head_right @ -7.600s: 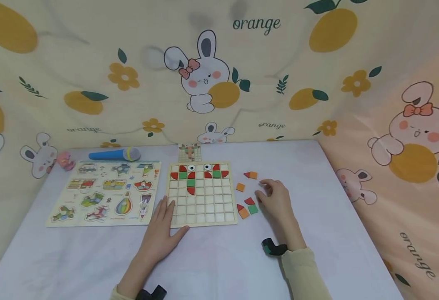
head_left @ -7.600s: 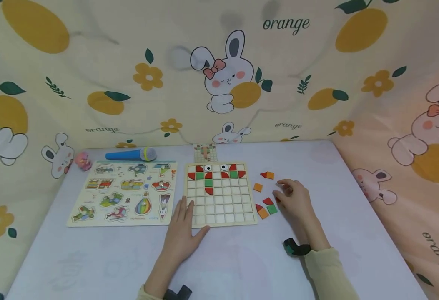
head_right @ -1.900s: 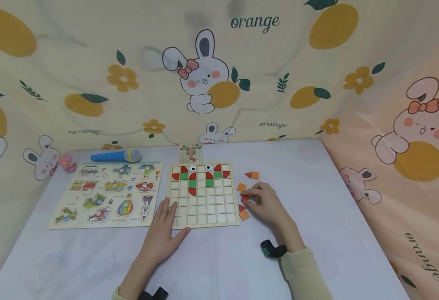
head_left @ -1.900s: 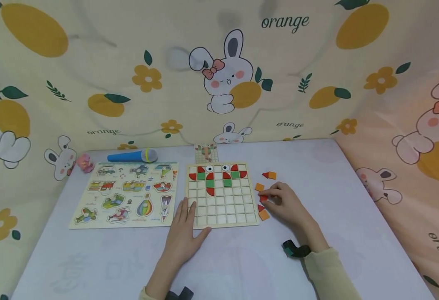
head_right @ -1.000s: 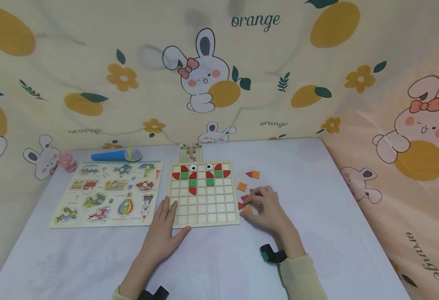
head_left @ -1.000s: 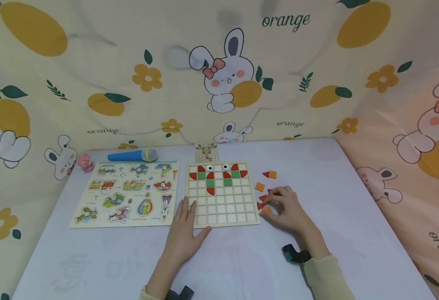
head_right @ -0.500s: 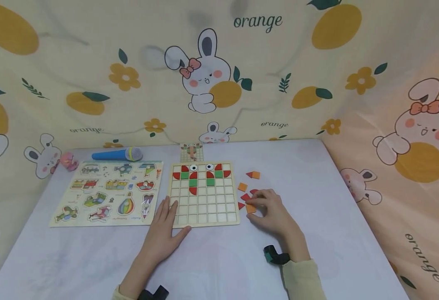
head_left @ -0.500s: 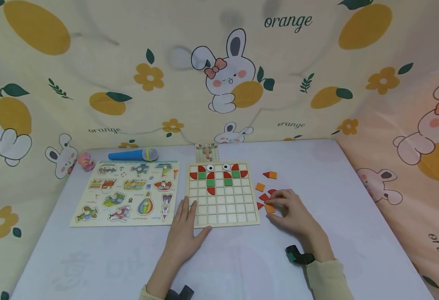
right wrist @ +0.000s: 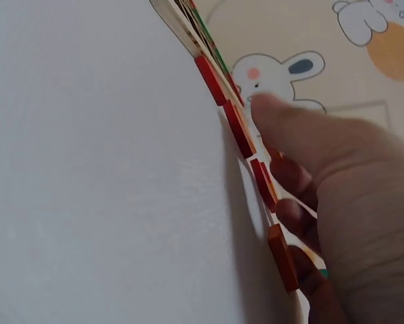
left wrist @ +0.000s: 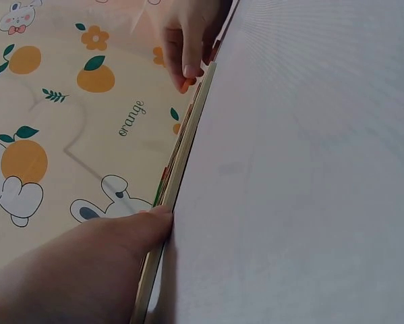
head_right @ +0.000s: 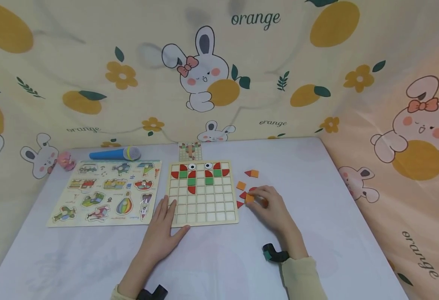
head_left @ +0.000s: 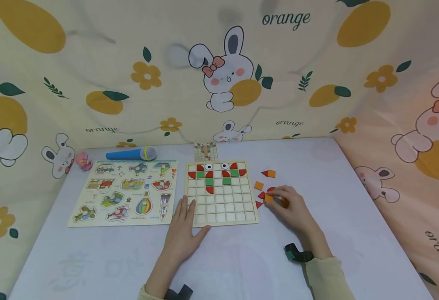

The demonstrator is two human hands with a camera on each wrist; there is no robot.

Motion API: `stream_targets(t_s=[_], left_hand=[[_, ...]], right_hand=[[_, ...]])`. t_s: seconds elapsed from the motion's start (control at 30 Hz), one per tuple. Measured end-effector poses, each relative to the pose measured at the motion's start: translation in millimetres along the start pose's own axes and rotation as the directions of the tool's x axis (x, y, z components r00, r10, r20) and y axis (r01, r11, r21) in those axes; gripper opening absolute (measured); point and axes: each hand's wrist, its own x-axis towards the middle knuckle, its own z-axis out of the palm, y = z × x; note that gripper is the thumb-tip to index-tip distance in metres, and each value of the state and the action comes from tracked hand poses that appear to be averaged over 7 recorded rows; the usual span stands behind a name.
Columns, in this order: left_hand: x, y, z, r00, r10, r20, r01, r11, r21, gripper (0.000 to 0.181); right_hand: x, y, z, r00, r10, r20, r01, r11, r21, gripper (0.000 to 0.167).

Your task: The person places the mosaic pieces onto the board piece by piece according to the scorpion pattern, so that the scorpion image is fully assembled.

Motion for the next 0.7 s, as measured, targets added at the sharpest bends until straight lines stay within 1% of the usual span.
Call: stream_targets(t_s=[0.1, 0.17, 0.27, 0.4, 0.47, 0.53, 0.63, 0.7], left_hand=[[-0.2, 0.4, -0.4, 1.0, -0.001, 0.001, 0.001, 1.0, -0.002, 0.093], [-0.1, 0.4, -0.2, 1.0, -0.002, 0.003, 0.002, 1.0, -0.001, 0.093], [0.0, -0.5, -0.4, 1.0, -0.006, 0.006, 0.006, 1.0, 0.001, 0.094], [0.2, -1.5, -1.5, 1.0, -0.006, 0.001, 0.006, 1.0, -0.005, 0.092], [0.1, -1.2, -2.2, 1.0, -0.001, -0.005, 0.001, 1.0, -0.019, 0.091], [-0.2, -0.6, -2.7, 1.0, 0.0, -0.004, 0.0, 1.0, -0.027, 0.09], [0.1, -0.2, -1.9, 1.0, -0.009, 0.012, 0.01, 1.0, -0.03, 0.091], [0.4, -0.1, -0.9, 1.0, -0.014, 0.023, 0.015, 1.0, -0.02, 0.092]], right_hand=[[0.9, -2.6, 0.4, 0.999, 0.017, -0.042, -0.017, 1.0, -0.003, 0.033], [1.5, -5.4, 0.7, 0.998, 0.012, -0.066, -0.012, 1.0, -0.002, 0.034], [7.1, -15.7, 2.5, 0.996, -0.023, -0.092, 0.023, 1.0, 0.007, 0.035], [24.0, -36.5, 10.1, 0.991, -0.093, -0.094, 0.095, 0.995, 0.019, 0.033], [34.6, -47.5, 16.3, 0.991, -0.119, -0.065, 0.121, 0.992, 0.022, 0.031], [44.8, -57.0, 24.5, 0.99, -0.14, -0.019, 0.141, 0.99, 0.017, 0.03], [57.0, -70.9, 37.0, 0.986, -0.154, 0.071, 0.153, 0.988, 0.019, 0.03], [61.7, -77.5, 45.1, 0.982, -0.147, 0.12, 0.145, 0.989, 0.021, 0.031]])
